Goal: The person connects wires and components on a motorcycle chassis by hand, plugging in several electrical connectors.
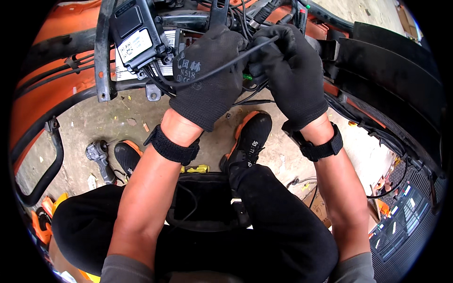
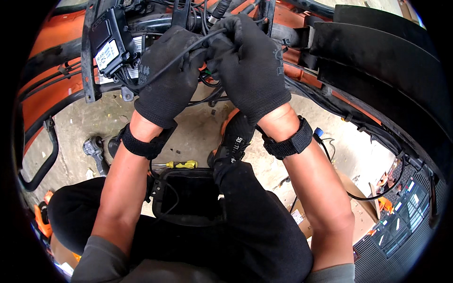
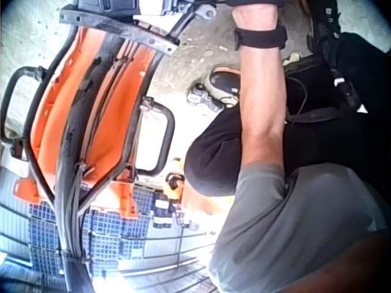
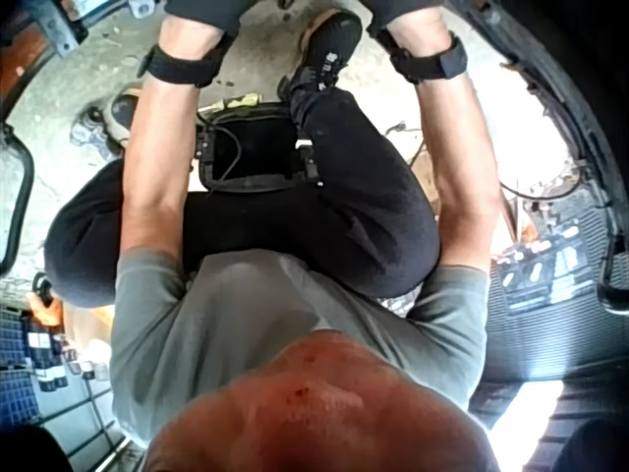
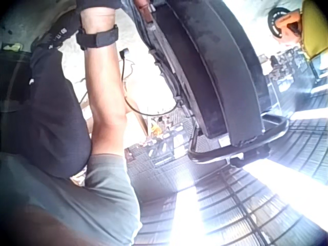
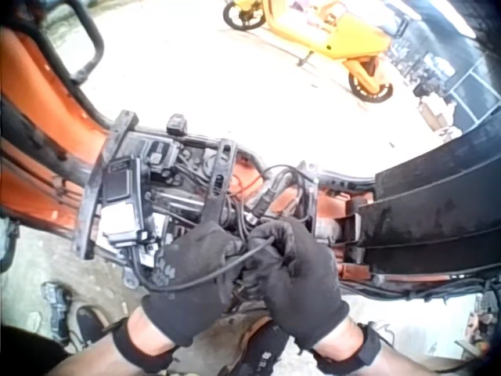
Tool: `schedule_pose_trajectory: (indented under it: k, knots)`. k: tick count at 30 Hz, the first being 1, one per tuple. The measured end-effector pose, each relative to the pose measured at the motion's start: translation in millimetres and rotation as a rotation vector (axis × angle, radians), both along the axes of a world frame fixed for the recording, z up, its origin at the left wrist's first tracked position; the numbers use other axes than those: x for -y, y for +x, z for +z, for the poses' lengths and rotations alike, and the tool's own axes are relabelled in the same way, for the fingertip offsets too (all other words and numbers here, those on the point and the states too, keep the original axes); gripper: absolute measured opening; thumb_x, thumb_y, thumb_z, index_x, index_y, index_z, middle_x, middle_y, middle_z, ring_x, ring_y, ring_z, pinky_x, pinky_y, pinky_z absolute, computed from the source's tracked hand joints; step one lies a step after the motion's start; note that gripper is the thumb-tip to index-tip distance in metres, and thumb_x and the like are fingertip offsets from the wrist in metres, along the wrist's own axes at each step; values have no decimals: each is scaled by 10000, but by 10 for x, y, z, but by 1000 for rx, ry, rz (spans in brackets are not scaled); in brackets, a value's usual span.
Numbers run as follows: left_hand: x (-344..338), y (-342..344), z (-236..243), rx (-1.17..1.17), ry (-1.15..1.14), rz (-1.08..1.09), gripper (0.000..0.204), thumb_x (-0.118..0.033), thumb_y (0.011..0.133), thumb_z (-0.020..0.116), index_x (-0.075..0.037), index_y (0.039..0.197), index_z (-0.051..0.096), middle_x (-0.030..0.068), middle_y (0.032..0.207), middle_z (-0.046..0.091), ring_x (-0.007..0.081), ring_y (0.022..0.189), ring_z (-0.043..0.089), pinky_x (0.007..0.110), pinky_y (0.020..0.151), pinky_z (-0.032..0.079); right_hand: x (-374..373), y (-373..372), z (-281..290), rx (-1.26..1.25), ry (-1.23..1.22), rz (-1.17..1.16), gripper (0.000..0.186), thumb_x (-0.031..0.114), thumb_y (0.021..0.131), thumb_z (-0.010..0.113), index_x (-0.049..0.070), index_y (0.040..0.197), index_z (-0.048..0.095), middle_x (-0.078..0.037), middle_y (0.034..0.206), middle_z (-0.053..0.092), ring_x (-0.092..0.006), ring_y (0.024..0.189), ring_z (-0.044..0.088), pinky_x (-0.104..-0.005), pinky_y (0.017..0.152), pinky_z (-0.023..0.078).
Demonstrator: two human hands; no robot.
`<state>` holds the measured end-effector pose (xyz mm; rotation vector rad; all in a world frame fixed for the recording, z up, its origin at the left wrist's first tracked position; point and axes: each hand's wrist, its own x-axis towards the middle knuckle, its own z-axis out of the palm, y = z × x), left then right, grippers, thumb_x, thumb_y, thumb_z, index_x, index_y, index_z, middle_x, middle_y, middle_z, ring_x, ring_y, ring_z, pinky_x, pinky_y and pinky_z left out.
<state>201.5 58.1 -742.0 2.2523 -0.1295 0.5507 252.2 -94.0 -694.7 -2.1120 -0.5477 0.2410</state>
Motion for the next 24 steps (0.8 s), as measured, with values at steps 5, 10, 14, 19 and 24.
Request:
schedule_pose_trajectory:
  k: [5, 10, 14, 19, 24]
  knots:
    - [-24, -10, -11, -12, -1, -3, 77, -31, 855, 628, -12, 930, 628, 151, 837, 597, 327, 726, 630, 399, 620, 506, -37, -77, -18, -111, 90, -44, 161, 101, 990, 538, -18, 1081, 598, -62, 860, 673, -95, 707, 670, -224, 615, 546]
    - [-27, -13, -18, 12, 2, 7, 92, -45, 847, 651, -11, 929, 627, 154, 842, 599, 338, 737, 634, 395, 631, 513, 5, -88, -74, -90, 114, -50, 171, 104, 995, 528, -22, 1092, 592, -73, 874, 679, -106, 715, 677, -229, 613, 553]
    - [-12, -23, -23, 30, -8, 18, 103, -43, 839, 661, -8, 928, 623, 154, 834, 599, 344, 743, 636, 400, 631, 514, -2, -100, -84, -107, 167, -47, 166, 108, 994, 536, -17, 1087, 596, -70, 876, 683, -100, 714, 671, -224, 623, 541]
    - [-27, -14, -15, 21, 22, 9, 114, -32, 830, 671, -3, 925, 614, 158, 831, 593, 342, 728, 628, 400, 628, 501, 38, 47, 14, 52, -4, 99, 152, 129, 986, 564, -1, 1040, 622, -42, 834, 673, -73, 687, 639, -219, 625, 510]
    - [-49, -12, 7, 40, 19, -22, 114, -38, 832, 677, -1, 914, 608, 161, 823, 589, 344, 717, 617, 400, 624, 485, 22, 116, 92, 129, -95, 180, 101, 95, 942, 598, 32, 1010, 636, -27, 770, 650, -76, 711, 621, -249, 649, 497]
